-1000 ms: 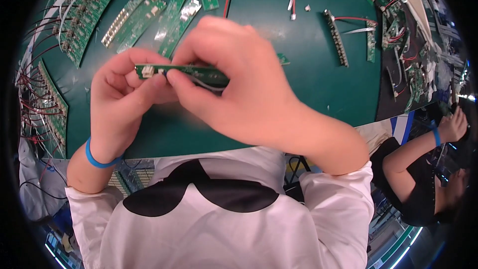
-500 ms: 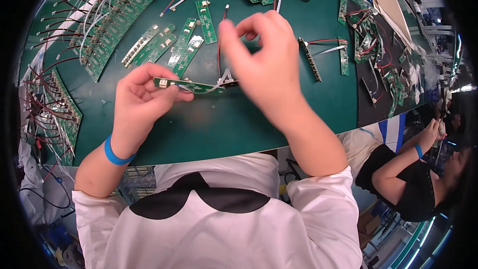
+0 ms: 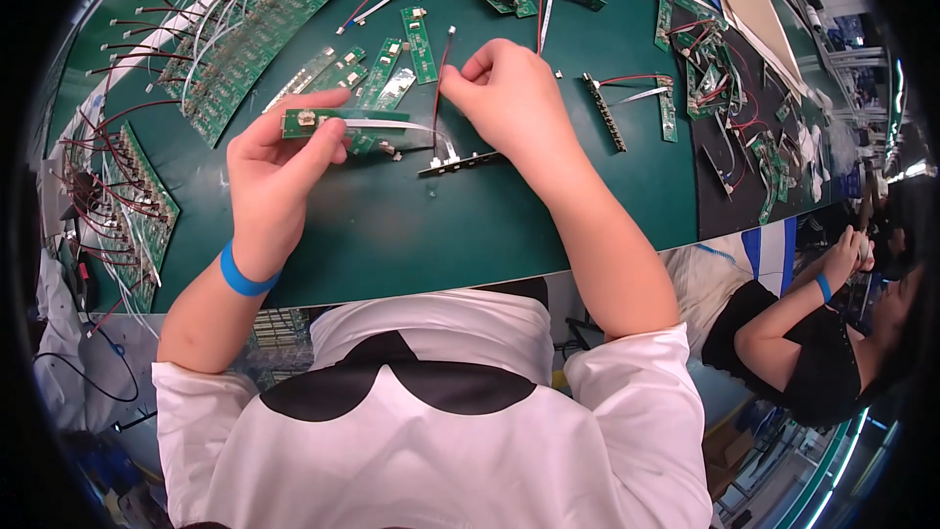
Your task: The person assembles small electronic components by connecting wires to circuit boards by hand.
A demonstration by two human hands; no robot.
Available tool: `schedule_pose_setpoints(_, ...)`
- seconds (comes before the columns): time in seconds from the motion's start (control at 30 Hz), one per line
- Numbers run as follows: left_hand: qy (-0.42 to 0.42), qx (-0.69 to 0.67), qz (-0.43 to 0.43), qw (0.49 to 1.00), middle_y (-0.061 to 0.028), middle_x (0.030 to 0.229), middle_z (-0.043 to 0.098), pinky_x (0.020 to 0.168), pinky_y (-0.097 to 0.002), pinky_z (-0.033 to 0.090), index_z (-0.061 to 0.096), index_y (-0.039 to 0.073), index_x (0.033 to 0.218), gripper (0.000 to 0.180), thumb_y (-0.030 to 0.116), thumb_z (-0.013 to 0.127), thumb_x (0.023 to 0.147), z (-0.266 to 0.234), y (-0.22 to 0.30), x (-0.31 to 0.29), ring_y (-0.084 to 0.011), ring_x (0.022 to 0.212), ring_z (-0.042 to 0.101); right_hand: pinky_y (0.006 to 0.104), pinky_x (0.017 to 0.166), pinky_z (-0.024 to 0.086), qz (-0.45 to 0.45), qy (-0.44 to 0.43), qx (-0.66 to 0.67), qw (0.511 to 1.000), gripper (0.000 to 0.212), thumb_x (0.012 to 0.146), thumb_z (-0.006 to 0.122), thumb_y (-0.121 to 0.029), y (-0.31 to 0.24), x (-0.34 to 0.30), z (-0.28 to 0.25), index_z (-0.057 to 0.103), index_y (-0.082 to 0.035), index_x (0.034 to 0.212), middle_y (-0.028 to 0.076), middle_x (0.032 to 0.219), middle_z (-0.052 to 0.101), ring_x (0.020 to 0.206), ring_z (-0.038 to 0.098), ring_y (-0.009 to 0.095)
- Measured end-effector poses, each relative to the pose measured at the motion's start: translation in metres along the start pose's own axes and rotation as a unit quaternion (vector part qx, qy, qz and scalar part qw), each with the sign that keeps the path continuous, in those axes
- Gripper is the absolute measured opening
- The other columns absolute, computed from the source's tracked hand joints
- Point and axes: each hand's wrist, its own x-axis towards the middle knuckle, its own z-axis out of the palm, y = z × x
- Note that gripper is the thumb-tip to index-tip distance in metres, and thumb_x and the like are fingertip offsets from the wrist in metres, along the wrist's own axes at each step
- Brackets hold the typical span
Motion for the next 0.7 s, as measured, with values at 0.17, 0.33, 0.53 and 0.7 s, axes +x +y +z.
schedule_pose_setpoints(0.17, -0.023, 0.181, 0.238, 0.954, -0.006, 0.083, 0.058, 0.06, -0.0201, 0.041, 0.065, -0.003, 0.098, 0.022, -0.005, 0.063, 0.076, -0.002, -0.001, -0.001, -0.0081, 0.07, 0.052, 0.0397, 0.066, 0.05, -0.053, -0.022, -0.192, 0.98, 0.033, 0.077, 0.062, -0.034, -0.026, -0.005, 0.009, 0.063, -0.001, 0.074, 0.014, 0.074, 0.063, 0.072, 0.063, 0.03)
schedule_pose_setpoints(0.33, -0.001, 0.216, 0.281, 0.935, -0.0061, 0.081, 0.058, 0.059, -0.0206, 0.04, 0.066, -0.002, 0.097, 0.023, -0.007, 0.062, 0.074, -0.004, 0.003, -0.002, -0.0098, 0.067, 0.051, 0.039, 0.067, 0.051, -0.039, -0.037, -0.168, 0.984, 0.026, 0.074, 0.063, -0.026, -0.014, -0.004, 0.009, 0.063, 0.001, 0.077, 0.014, 0.077, 0.064, 0.074, 0.063, 0.03)
schedule_pose_setpoints(0.53, -0.003, 0.237, 0.279, 0.93, -0.0072, 0.082, 0.058, 0.058, -0.0218, 0.041, 0.066, -0.001, 0.096, 0.023, -0.007, 0.062, 0.074, -0.002, 0.015, -0.008, -0.0107, 0.066, 0.052, 0.0382, 0.062, 0.051, 0.058, -0.01, 0.076, 0.995, 0.041, 0.075, 0.069, -0.037, -0.016, -0.007, 0.005, 0.063, 0.004, 0.075, 0.018, 0.074, 0.064, 0.06, 0.063, 0.03)
schedule_pose_setpoints(0.7, -0.019, 0.242, 0.308, 0.92, -0.0071, 0.083, 0.057, 0.059, -0.0232, 0.043, 0.065, 0.0, 0.098, 0.027, -0.009, 0.063, 0.073, -0.004, 0.015, -0.009, -0.0123, 0.069, 0.054, 0.0407, 0.066, 0.051, 0.0, -0.054, -0.153, 0.987, 0.047, 0.076, 0.064, -0.044, -0.031, -0.011, 0.014, 0.067, 0.002, 0.069, 0.019, 0.068, 0.063, 0.069, 0.064, 0.033)
